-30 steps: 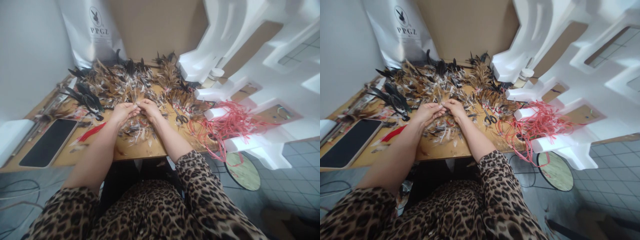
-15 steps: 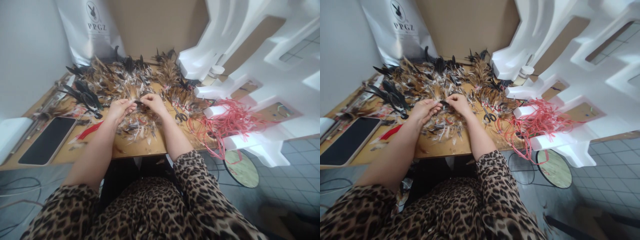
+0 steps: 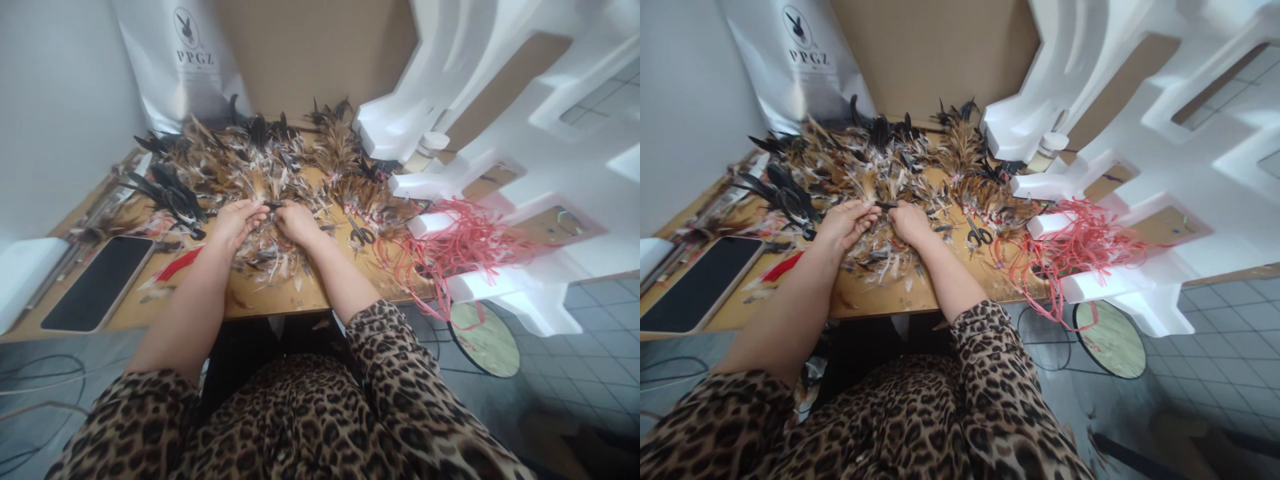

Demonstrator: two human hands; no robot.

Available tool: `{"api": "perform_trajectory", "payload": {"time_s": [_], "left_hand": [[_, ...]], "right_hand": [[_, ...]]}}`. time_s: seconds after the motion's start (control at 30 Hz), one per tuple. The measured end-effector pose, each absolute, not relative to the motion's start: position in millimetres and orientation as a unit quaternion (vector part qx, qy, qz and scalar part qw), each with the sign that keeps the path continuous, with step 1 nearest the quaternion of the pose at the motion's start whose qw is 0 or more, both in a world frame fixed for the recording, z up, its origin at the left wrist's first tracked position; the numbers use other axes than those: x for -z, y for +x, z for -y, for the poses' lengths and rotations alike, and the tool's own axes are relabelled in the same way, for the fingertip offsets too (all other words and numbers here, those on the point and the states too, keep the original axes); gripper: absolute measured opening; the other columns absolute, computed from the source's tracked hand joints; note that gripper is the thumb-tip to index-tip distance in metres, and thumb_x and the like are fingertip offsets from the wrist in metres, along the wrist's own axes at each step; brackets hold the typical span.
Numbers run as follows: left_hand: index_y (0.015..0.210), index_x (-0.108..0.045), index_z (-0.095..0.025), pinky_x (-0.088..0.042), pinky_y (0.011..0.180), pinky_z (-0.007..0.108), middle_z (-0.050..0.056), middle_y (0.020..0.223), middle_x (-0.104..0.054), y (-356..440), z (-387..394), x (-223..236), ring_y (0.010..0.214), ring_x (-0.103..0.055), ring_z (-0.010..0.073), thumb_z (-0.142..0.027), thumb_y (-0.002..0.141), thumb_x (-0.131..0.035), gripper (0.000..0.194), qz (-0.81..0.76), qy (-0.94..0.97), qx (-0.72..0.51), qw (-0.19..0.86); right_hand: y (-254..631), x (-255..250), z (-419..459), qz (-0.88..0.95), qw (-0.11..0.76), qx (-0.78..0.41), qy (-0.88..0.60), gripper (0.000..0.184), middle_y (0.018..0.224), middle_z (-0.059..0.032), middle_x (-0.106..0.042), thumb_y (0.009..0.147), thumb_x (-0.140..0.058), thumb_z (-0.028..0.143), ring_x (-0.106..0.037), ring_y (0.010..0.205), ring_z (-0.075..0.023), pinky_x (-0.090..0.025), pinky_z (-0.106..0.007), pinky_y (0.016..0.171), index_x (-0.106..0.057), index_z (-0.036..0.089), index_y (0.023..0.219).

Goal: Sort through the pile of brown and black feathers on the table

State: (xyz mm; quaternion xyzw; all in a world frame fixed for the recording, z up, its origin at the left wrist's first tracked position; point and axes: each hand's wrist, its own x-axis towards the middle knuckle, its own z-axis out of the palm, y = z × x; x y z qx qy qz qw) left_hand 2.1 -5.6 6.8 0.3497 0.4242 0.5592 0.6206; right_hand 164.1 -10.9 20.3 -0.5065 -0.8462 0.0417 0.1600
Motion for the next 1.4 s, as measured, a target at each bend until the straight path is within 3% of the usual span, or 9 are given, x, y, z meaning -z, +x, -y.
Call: {"api": "perform_trajectory", "payload": {"time_s": [0.3,0.53,0.63,0.7,0.83,0.93,1.03,1.13,1.4], "left_hand": [[0.076,-0.064,-0.009,-0.044,0.044,0.010,0.007,0.075,-0.069,-1.7,5.0,-12.5,0.053,-0.061,0.0051,-0.010,0.071,-0.067,0.006,-0.404,0.301,-0.552,0.664],[0.078,-0.066,-0.010,-0.046,0.046,0.010,0.009,0.080,-0.070,-4.7,6.9,-12.5,0.058,-0.062,0.0060,-0.008,0.074,-0.063,0.005,-0.353,0.288,-0.489,0.743],[0.076,-0.066,-0.009,-0.046,0.047,0.010,0.008,0.077,-0.069,-2.9,8.8,-13.9,0.056,-0.060,0.0051,-0.006,0.074,-0.062,0.006,-0.351,0.299,-0.480,0.746],[0.074,-0.067,-0.008,-0.047,0.049,0.010,0.008,0.073,-0.069,-1.1,9.6,-14.3,0.055,-0.060,0.0045,-0.005,0.072,-0.064,0.005,-0.355,0.305,-0.484,0.739],[0.073,-0.068,-0.007,-0.047,0.052,0.010,0.007,0.071,-0.069,1.1,9.1,-12.4,0.056,-0.060,0.0047,-0.009,0.068,-0.069,0.006,-0.358,0.335,-0.529,0.693],[0.073,-0.068,-0.008,-0.047,0.052,0.011,0.007,0.073,-0.069,2.0,8.3,-10.8,0.057,-0.061,0.0045,-0.014,0.065,-0.072,0.010,-0.357,0.356,-0.558,0.659],[0.074,-0.069,-0.009,-0.046,0.053,0.012,0.006,0.074,-0.070,3.4,8.5,-10.6,0.058,-0.061,0.0049,-0.018,0.063,-0.074,0.015,-0.358,0.375,-0.566,0.641],[0.075,-0.069,-0.010,-0.046,0.054,0.013,0.007,0.075,-0.070,5.7,10.2,-11.4,0.058,-0.061,0.0054,-0.020,0.062,-0.075,0.018,-0.372,0.391,-0.557,0.632],[0.078,-0.069,-0.009,-0.047,0.055,0.014,0.007,0.073,-0.070,9.5,13.6,-10.0,0.060,-0.063,0.0076,-0.021,0.061,-0.076,0.023,-0.379,0.403,-0.518,0.652]], "right_hand": [[178.8,-25.0,-1.5,0.791,0.392,-0.099,-0.459,0.020,0.089,-0.0059,-0.055,0.084,-0.045,0.022,-0.050,0.085,-0.0158,-0.039,-0.028,0.080,-0.063,0.015,0.090],[179.6,-29.1,2.5,0.836,0.349,0.016,-0.424,0.027,0.098,-0.0084,-0.054,0.090,-0.039,0.026,-0.046,0.096,-0.0188,-0.034,-0.031,0.085,-0.065,0.019,0.092],[177.7,-28.9,3.2,0.849,0.317,0.022,-0.421,0.028,0.101,-0.0085,-0.055,0.090,-0.039,0.029,-0.046,0.098,-0.0195,-0.033,-0.033,0.085,-0.066,0.021,0.092],[175.7,-26.9,3.0,0.843,0.340,0.003,-0.418,0.026,0.102,-0.0083,-0.055,0.089,-0.041,0.028,-0.046,0.098,-0.0190,-0.034,-0.032,0.086,-0.066,0.021,0.091],[168.9,-21.0,2.3,0.756,0.475,-0.097,-0.440,0.020,0.098,-0.0076,-0.057,0.084,-0.050,0.029,-0.051,0.093,-0.0158,-0.039,-0.028,0.084,-0.065,0.017,0.089],[160.2,-17.0,2.0,0.662,0.528,-0.255,-0.466,0.022,0.079,-0.0026,-0.059,0.079,-0.055,0.036,-0.051,0.073,-0.0119,-0.041,-0.024,0.071,-0.063,0.016,0.079],[150.4,-14.0,2.4,0.566,0.524,-0.443,-0.457,0.028,0.060,0.0031,-0.055,0.073,-0.059,0.043,-0.044,0.055,-0.0075,-0.036,-0.020,0.054,-0.062,0.016,0.074],[144.0,-11.6,2.7,0.483,0.515,-0.560,-0.434,0.030,0.054,0.0057,-0.052,0.066,-0.065,0.044,-0.039,0.047,-0.0044,-0.029,-0.018,0.046,-0.062,0.015,0.074],[145.0,-6.3,-2.0,0.389,0.532,-0.637,-0.401,0.033,0.048,0.0080,-0.050,0.053,-0.074,0.039,-0.037,0.042,-0.0029,-0.027,-0.017,0.043,-0.054,0.016,0.065]]}}
